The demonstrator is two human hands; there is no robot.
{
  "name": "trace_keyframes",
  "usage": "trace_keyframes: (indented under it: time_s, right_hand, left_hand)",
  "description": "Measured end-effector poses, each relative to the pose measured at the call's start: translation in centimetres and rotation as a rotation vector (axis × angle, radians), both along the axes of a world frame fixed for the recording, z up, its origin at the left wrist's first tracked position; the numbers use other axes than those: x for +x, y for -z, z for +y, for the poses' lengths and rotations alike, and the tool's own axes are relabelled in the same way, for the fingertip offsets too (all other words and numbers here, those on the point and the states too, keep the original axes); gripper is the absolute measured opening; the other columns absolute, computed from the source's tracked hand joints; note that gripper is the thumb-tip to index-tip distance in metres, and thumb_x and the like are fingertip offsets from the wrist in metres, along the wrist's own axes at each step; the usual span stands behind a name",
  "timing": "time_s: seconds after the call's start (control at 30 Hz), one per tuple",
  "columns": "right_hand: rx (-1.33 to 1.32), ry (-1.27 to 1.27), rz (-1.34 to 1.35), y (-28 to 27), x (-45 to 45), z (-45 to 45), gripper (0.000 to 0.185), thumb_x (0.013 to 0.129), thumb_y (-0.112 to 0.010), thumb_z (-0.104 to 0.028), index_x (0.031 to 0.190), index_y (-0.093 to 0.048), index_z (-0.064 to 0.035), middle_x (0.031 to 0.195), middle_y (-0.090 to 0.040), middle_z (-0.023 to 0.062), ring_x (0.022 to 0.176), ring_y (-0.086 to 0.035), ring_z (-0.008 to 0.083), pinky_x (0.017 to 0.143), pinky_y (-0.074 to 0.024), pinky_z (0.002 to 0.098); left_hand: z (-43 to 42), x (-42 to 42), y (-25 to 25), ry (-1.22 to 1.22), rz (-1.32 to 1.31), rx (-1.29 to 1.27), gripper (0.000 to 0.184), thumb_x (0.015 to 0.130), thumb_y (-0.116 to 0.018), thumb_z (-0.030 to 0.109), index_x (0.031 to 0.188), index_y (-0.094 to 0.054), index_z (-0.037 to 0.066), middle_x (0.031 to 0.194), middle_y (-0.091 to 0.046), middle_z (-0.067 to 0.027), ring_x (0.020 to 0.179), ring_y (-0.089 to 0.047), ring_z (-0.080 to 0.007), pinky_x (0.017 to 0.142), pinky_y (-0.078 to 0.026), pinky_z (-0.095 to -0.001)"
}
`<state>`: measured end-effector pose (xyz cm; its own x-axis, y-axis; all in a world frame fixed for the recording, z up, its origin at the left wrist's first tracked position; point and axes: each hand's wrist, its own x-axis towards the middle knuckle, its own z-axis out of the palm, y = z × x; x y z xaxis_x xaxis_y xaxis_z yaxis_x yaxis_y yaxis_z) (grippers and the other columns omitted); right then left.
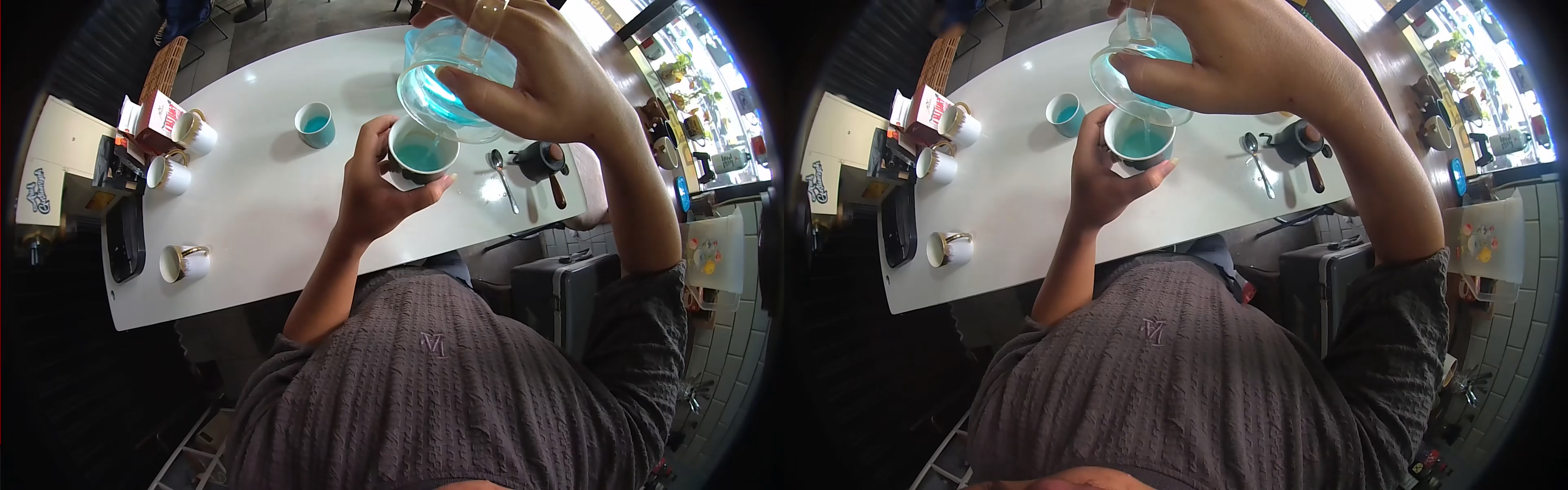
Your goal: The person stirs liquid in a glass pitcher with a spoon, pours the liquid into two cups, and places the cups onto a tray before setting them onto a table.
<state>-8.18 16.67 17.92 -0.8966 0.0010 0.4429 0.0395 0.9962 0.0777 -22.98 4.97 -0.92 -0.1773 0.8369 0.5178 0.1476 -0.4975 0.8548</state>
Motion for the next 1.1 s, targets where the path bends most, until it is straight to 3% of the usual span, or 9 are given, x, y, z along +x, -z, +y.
trace_keyframes:
  time_s: [0.07, 0.67, 1.1]
  right_hand:
    - [0.008, 0.006, -0.013, -0.3, 0.1, -0.1, 0.073, 0.087, -0.056, -0.036, 0.136, -0.044, 0.0168, 0.106, -0.070, 0.0204, 0.102, -0.063, 0.0296, 0.107, -0.0344, 0.0447]
    - [0.036, 0.057, -0.058, -0.5, 0.8, -0.3, 0.073, 0.088, -0.057, -0.033, 0.140, -0.039, 0.0154, 0.105, -0.070, 0.0211, 0.103, -0.066, 0.0270, 0.110, -0.0318, 0.0470]
    - [0.072, -0.009, -0.057, -0.3, 0.8, 0.3, 0.074, 0.088, -0.056, -0.033, 0.140, -0.038, 0.0160, 0.103, -0.070, 0.0207, 0.100, -0.066, 0.0285, 0.106, -0.0352, 0.0446]
  left_hand:
    - [-0.2, -0.2, -0.1, 0.081, -0.009, -0.107, 0.078, 0.072, -0.086, 0.007, 0.132, -0.037, -0.001, 0.122, -0.054, -0.0146, 0.113, -0.061, -0.0222, 0.094, -0.055, -0.0359]
    - [-0.4, 0.5, -0.6, 0.098, -0.021, -0.147, 0.078, 0.071, -0.086, 0.006, 0.132, -0.037, -0.002, 0.123, -0.055, -0.0162, 0.113, -0.061, -0.0233, 0.095, -0.055, -0.0363]
    - [-0.7, 0.6, -0.5, 0.097, 0.009, -0.135, 0.077, 0.071, -0.085, 0.006, 0.131, -0.038, -0.002, 0.120, -0.056, -0.0165, 0.111, -0.063, -0.0228, 0.093, -0.056, -0.0349]
